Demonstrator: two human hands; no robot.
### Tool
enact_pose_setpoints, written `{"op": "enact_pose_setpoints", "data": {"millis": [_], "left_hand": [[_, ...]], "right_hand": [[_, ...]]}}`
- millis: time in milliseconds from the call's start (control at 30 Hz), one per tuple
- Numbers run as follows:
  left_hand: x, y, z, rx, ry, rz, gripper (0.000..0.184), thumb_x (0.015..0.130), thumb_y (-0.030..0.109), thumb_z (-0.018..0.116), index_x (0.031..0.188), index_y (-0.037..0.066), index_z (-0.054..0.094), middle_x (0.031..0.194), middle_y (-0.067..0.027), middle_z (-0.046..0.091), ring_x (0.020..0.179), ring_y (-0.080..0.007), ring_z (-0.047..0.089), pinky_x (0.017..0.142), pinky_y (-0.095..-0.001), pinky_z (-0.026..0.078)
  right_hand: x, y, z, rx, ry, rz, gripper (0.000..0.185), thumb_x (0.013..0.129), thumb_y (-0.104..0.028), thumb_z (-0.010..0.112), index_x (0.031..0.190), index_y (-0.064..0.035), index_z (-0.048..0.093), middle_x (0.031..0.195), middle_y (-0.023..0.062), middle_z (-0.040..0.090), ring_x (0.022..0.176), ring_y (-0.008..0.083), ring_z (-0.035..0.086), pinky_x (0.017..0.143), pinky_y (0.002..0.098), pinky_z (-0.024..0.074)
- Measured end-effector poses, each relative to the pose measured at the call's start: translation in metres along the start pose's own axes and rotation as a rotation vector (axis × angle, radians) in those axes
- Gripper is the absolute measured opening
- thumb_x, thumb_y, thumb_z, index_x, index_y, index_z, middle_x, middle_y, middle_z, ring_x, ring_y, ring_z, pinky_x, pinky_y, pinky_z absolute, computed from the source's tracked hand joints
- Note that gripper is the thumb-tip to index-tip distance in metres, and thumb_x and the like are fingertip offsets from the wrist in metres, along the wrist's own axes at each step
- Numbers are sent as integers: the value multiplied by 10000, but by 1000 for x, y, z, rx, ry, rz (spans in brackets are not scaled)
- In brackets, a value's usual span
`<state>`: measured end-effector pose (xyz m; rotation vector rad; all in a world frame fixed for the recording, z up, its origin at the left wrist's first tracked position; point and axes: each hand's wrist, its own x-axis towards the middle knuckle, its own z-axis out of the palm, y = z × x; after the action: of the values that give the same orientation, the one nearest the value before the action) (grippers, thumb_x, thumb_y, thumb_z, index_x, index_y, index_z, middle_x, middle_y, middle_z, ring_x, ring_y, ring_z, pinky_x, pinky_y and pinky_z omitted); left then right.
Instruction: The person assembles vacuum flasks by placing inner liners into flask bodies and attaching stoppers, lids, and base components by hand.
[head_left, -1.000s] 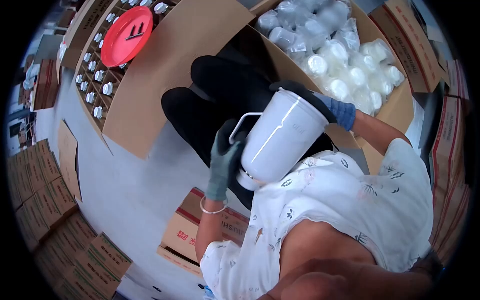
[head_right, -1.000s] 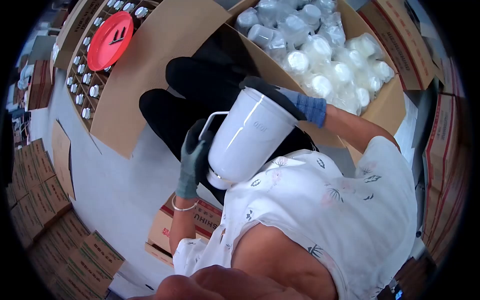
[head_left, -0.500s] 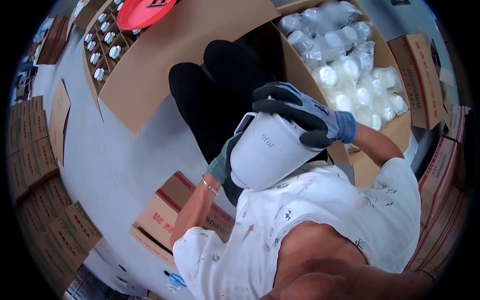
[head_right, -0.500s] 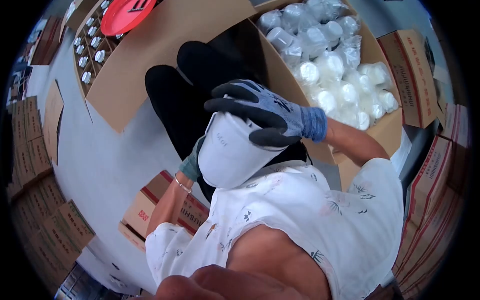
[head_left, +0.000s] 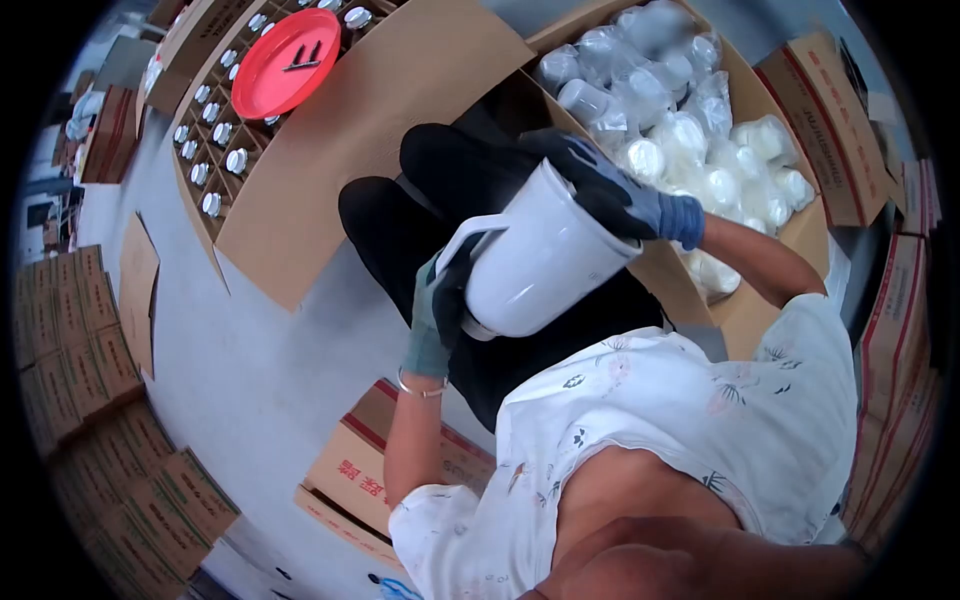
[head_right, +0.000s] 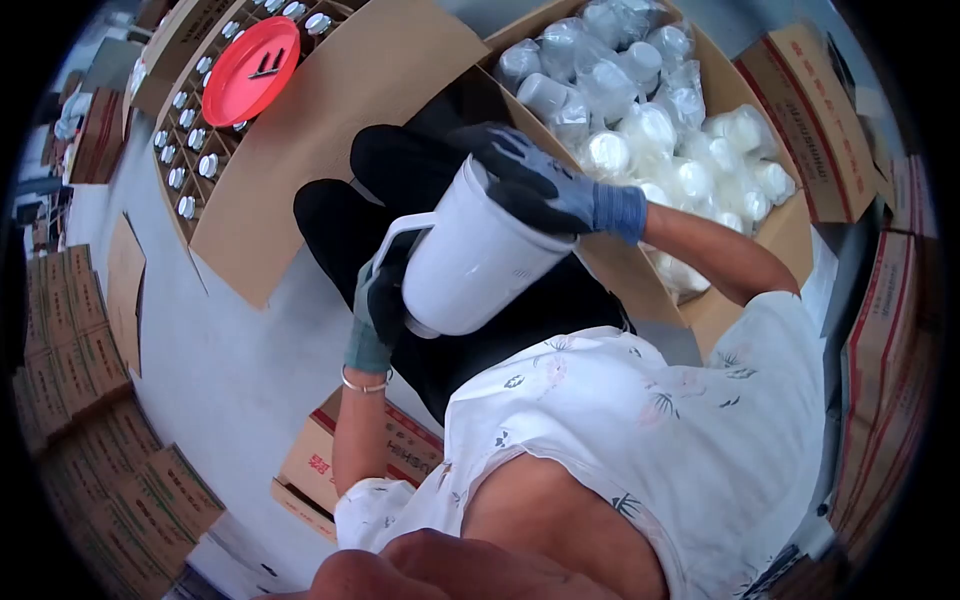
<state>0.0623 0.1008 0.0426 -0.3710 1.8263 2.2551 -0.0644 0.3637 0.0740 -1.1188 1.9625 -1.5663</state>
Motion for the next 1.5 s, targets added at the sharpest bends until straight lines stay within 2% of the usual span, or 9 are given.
{"op": "enact_pose_setpoints", "data": {"millis": [300, 633, 667, 767, 833, 1000, 1167, 1233, 1500], "left_hand": [[1, 70, 62, 1206, 107, 972, 361, 679, 115, 638, 1038, 100, 671, 1143, -78, 647, 1151, -289, 571, 1067, -425, 379], [30, 40, 6, 39, 68, 37, 284, 886, 101, 505, 1070, -53, 658, 940, -112, 693, 850, -151, 643, 717, -302, 511], [34, 42, 0, 819, -6, 424, 317, 875, 133, 518, 1092, -56, 652, 946, -120, 693, 869, -145, 642, 745, -300, 504], [28, 46, 19, 267, 241, 478, 321, 837, 131, 536, 1084, -34, 659, 985, -151, 696, 912, -201, 663, 804, -314, 505], [33, 64, 47, 830, 306, 1010, 312, 740, 107, 570, 1026, 38, 673, 1061, -138, 673, 1033, -327, 625, 987, -416, 436], [53, 84, 12, 682, 185, 636, 291, 723, 67, 593, 996, 37, 690, 1020, -131, 685, 956, -293, 646, 906, -386, 476], [62, 56, -35, 239, 21, 258, 298, 843, 61, 565, 1126, 17, 645, 941, -145, 684, 862, -257, 661, 756, -335, 521], [49, 82, -15, 888, 107, 630, 278, 838, 57, 560, 1093, -8, 649, 960, -134, 684, 887, -234, 649, 789, -328, 511], [28, 99, -21, 527, 417, 728, 331, 840, 70, 456, 1068, -55, 661, 1070, -130, 685, 998, -210, 627, 925, -351, 467]], "right_hand": [[-29, 80, 30, 245, 182, 80, 775, 803, -348, 721, 1420, -65, 346, 1403, 102, 429, 1287, 200, 406, 1124, 355, 250], [6, -4, -13, 204, 132, -138, 655, 921, -370, 563, 1443, -50, 330, 1417, 118, 403, 1298, 196, 377, 1084, 327, 300], [18, -23, -17, 39, 53, -282, 632, 911, -349, 577, 1426, -55, 358, 1382, 101, 429, 1265, 182, 404, 1062, 322, 327], [24, 4, -2, 711, 214, 147, 629, 872, -376, 624, 1385, -77, 417, 1343, 68, 450, 1222, 174, 443, 1028, 326, 374], [10, 63, 11, 81, 407, -73, 617, 875, -428, 621, 1356, -88, 438, 1338, 76, 462, 1230, 180, 458, 1042, 323, 374], [30, 33, -7, 932, 214, 463, 699, 875, -485, 595, 1412, -94, 377, 1470, 116, 328, 1372, 255, 295, 1129, 406, 251], [72, -49, -29, 10, 60, -409, 713, 869, -550, 508, 1401, -82, 426, 1468, 176, 330, 1397, 315, 239, 1135, 457, 203], [79, -52, -28, -276, -10, -519, 711, 853, -548, 534, 1382, -81, 445, 1454, 172, 352, 1371, 321, 290, 1121, 460, 224], [124, -9, 12, 728, 146, 111, 559, 931, -419, 517, 1341, -45, 450, 1266, 110, 494, 1164, 209, 492, 1008, 331, 397]]}}
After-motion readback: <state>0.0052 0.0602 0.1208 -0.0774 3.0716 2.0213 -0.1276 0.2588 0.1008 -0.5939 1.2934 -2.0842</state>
